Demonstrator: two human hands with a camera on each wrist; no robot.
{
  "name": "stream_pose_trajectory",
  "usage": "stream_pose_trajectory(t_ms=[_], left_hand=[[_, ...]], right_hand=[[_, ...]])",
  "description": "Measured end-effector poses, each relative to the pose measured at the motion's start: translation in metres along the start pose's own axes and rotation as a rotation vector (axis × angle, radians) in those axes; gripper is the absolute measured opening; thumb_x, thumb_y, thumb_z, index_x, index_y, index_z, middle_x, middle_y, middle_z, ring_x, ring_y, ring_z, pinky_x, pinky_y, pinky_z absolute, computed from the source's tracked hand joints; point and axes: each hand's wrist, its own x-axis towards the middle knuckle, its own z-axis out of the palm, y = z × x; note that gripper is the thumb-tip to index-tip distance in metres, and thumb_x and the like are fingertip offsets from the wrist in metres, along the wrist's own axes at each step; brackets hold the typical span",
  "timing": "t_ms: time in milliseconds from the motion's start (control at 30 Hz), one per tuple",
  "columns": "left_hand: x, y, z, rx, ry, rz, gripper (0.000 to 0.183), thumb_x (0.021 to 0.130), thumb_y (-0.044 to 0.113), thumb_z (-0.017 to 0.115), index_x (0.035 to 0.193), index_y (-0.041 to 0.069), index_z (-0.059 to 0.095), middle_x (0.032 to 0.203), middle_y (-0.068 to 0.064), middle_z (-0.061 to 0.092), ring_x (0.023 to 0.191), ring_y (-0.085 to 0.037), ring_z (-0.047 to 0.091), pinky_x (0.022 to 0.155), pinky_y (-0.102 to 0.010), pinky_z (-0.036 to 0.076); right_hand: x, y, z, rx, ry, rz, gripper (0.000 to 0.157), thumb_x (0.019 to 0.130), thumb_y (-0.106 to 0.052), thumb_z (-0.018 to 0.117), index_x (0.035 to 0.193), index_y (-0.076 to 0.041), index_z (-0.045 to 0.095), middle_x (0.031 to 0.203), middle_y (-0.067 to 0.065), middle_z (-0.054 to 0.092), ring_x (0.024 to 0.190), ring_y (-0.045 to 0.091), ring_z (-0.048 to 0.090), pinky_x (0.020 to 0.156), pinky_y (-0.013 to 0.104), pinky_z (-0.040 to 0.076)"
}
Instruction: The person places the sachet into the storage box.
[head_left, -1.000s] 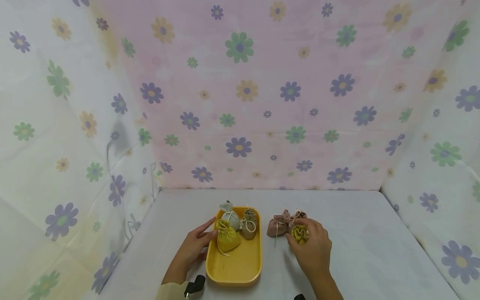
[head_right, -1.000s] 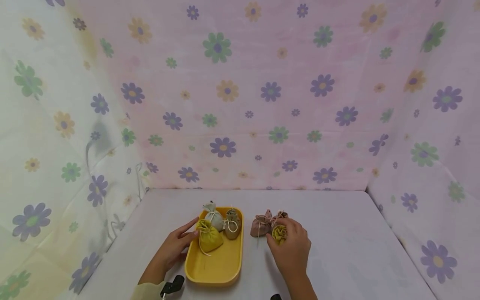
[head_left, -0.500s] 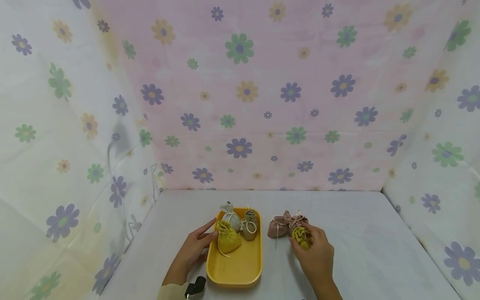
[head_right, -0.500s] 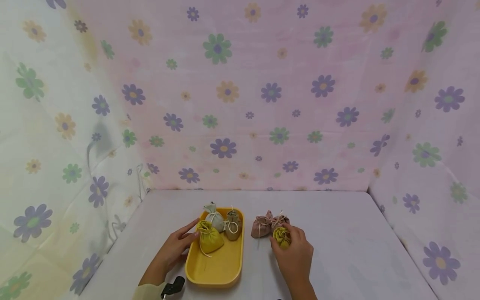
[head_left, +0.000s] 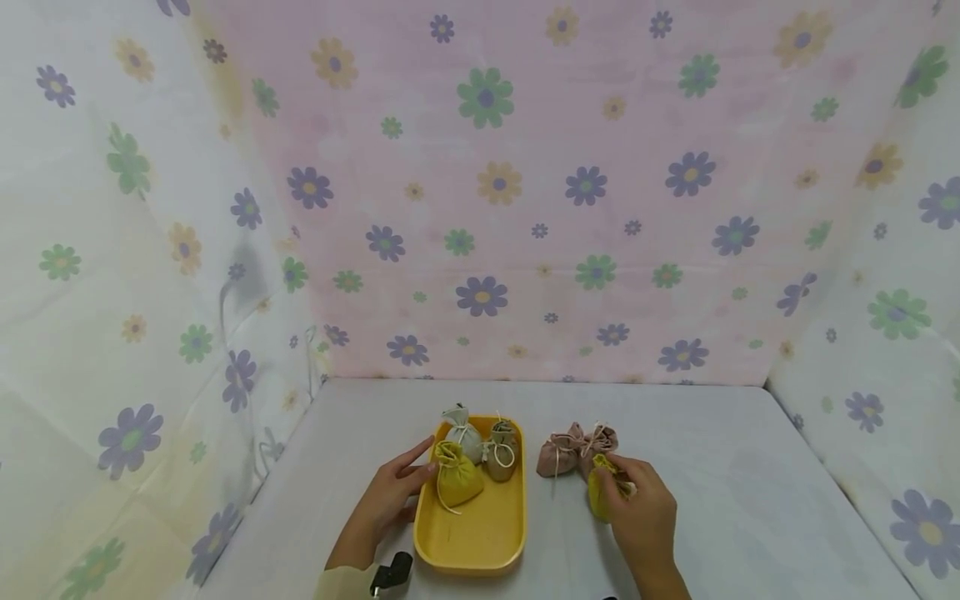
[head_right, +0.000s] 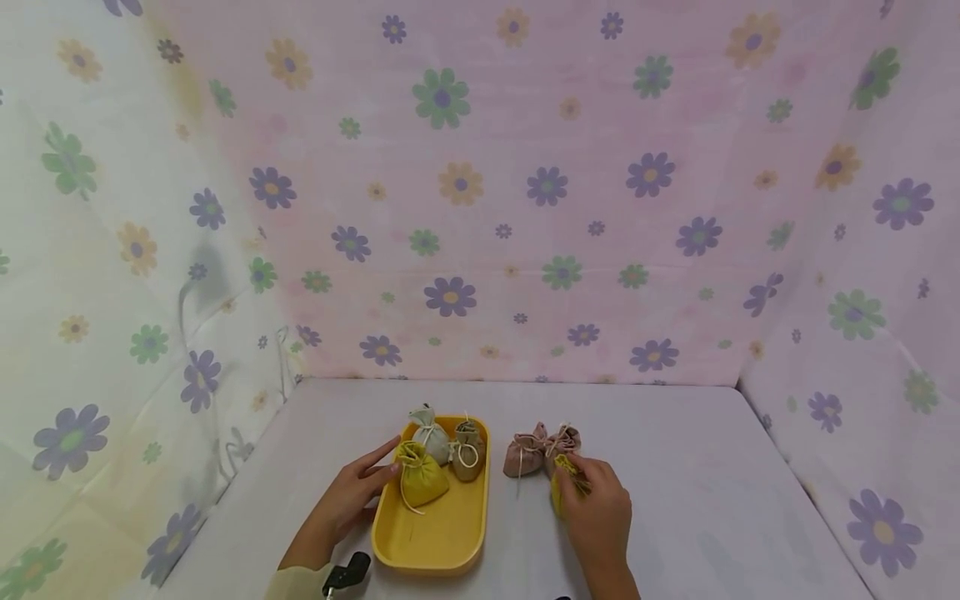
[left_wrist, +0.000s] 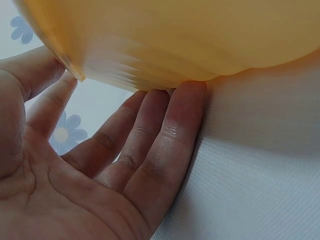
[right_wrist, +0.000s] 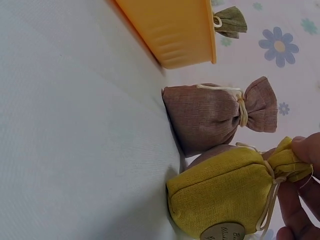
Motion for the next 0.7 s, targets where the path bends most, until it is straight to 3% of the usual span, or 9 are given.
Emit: stream_pose_trajectory(t_ms=[533, 700], left_hand=[[-0.0005, 0.0011, 0.0002, 0.005, 0.012, -0.005, 0.079, 0.084, 0.062, 0.075, 0.155, 0.042, 0.046, 0.151, -0.022, 0.055, 0.114, -0.027, 0.069, 0.081, -0.045, 0.065], [-0.0007, 0.001, 0.0003, -0.001, 0.005, -0.002, 0.079, 0.084, 0.061, 0.075, 0.155, 0.042, 0.046, 0.15, -0.022, 0.055, 0.115, -0.027, 0.069, 0.081, -0.045, 0.065]], right_hand=[[0.0005, 0.0005, -0.0029, 0.003, 0.049, -0.035, 0.022, 0.08, 0.002, 0.087, 0.099, -0.005, 0.079, 0.092, 0.003, 0.077, 0.077, 0.015, 0.071, 0.07, 0.016, 0.056], [0.0005, -0.0022, -0.0037, 0.003, 0.053, -0.035, 0.021, 0.08, 0.002, 0.087, 0.099, -0.005, 0.079, 0.092, 0.003, 0.077, 0.076, 0.015, 0.071, 0.07, 0.007, 0.05]])
